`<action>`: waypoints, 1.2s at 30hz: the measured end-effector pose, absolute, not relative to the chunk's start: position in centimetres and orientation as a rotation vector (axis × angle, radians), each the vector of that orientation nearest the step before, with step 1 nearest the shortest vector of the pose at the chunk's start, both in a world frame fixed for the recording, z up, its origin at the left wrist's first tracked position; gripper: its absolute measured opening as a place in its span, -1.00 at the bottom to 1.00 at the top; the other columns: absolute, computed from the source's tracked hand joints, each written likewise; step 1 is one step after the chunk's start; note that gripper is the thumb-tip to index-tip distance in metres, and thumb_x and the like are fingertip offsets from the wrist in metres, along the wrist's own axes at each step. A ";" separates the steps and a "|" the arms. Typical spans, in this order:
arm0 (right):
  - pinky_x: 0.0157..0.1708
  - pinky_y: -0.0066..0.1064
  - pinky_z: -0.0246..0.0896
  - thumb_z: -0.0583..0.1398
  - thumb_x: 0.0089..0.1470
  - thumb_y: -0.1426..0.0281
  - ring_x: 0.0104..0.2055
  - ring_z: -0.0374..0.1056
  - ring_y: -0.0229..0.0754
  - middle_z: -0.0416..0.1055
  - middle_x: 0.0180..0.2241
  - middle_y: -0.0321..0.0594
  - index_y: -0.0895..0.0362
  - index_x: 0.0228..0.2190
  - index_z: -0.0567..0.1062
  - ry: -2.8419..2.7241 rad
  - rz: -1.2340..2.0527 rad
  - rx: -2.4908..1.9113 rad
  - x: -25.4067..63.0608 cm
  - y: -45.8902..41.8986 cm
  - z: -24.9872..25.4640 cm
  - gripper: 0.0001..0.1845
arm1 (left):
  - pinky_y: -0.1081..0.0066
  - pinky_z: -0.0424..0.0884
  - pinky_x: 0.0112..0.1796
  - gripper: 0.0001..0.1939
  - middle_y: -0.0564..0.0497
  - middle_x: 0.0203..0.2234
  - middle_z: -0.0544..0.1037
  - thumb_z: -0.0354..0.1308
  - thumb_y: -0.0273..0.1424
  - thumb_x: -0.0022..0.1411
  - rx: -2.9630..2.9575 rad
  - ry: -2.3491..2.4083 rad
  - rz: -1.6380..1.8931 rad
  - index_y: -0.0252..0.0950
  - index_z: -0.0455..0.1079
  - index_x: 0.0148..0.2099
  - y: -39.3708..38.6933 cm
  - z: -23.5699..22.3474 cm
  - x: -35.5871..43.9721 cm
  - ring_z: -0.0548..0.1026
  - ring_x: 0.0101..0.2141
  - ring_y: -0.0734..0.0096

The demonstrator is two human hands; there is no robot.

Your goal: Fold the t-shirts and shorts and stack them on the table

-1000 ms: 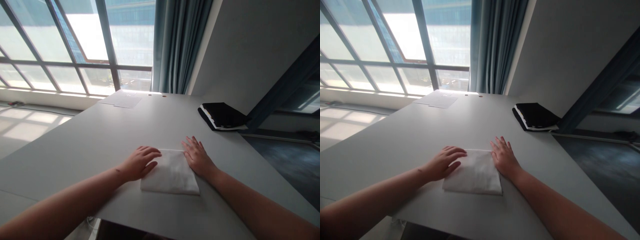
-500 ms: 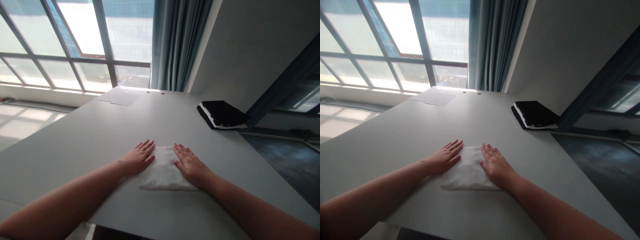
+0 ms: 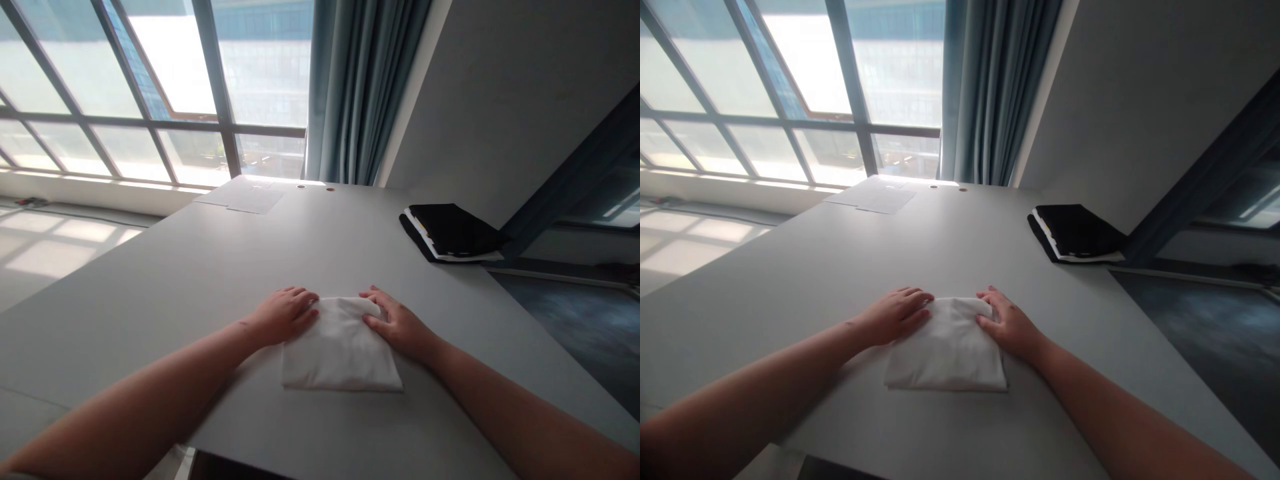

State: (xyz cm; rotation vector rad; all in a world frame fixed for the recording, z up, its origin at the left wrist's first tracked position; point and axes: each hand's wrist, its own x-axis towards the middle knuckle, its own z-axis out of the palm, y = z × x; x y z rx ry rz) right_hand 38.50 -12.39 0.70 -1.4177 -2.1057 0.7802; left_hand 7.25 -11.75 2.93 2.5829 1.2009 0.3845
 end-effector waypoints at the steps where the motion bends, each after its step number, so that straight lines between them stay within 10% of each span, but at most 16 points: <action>1: 0.22 0.01 0.27 0.22 0.17 0.18 0.24 0.34 0.15 0.50 0.07 -0.02 0.11 -0.09 0.46 -2.036 0.874 -1.400 38.3 -12.7 0.9 -0.66 | 0.08 0.44 0.07 -0.58 -0.18 0.04 0.59 -0.07 -0.15 0.52 2.608 1.189 0.364 -0.25 0.42 0.18 -11.6 3.2 7.7 0.55 0.03 0.05; 7: -0.46 -0.48 0.22 0.34 0.06 0.16 -0.43 0.32 -0.27 0.39 -0.37 -0.41 0.00 -0.07 0.22 -1.467 1.461 -1.156 37.6 -13.9 1.5 -0.47 | 0.22 0.46 -0.08 -0.50 -0.14 -0.03 0.63 -0.10 -0.01 0.51 2.646 1.092 0.164 -0.23 0.42 0.17 -9.3 4.8 12.6 0.59 -0.05 0.06; 15: -0.24 -0.42 0.37 0.43 0.01 0.23 -0.21 0.43 -0.24 0.45 0.02 -0.30 -0.18 0.08 0.31 -1.030 1.538 -0.938 38.1 -12.8 1.2 -0.35 | 0.28 0.43 -0.23 -0.51 -0.12 -0.21 0.66 -0.24 -0.07 0.56 2.618 1.305 0.214 -0.21 0.44 -0.10 -8.1 2.6 14.4 0.63 -0.19 0.10; 28: -0.28 -0.43 0.28 0.50 -0.07 0.19 -0.30 0.36 -0.25 0.52 -0.25 -0.27 0.06 -0.16 0.62 -1.123 1.666 -1.080 38.3 -12.7 0.2 -0.57 | 0.28 0.44 -0.19 -0.55 -0.09 -0.22 0.66 -0.24 -0.15 0.58 2.625 1.354 0.237 -0.21 0.44 -0.10 -7.6 2.5 13.1 0.63 -0.18 0.16; 36: -0.14 -0.38 0.38 0.47 -0.01 0.18 -0.11 0.48 -0.15 0.54 0.01 -0.16 -0.03 0.12 0.56 -1.123 2.020 -1.065 38.3 -13.5 1.7 -0.35 | 0.28 0.46 -0.16 -0.57 -0.12 -0.17 0.67 -0.21 -0.18 0.58 2.606 1.441 0.247 -0.22 0.45 -0.08 -7.9 2.4 13.2 0.64 -0.15 0.15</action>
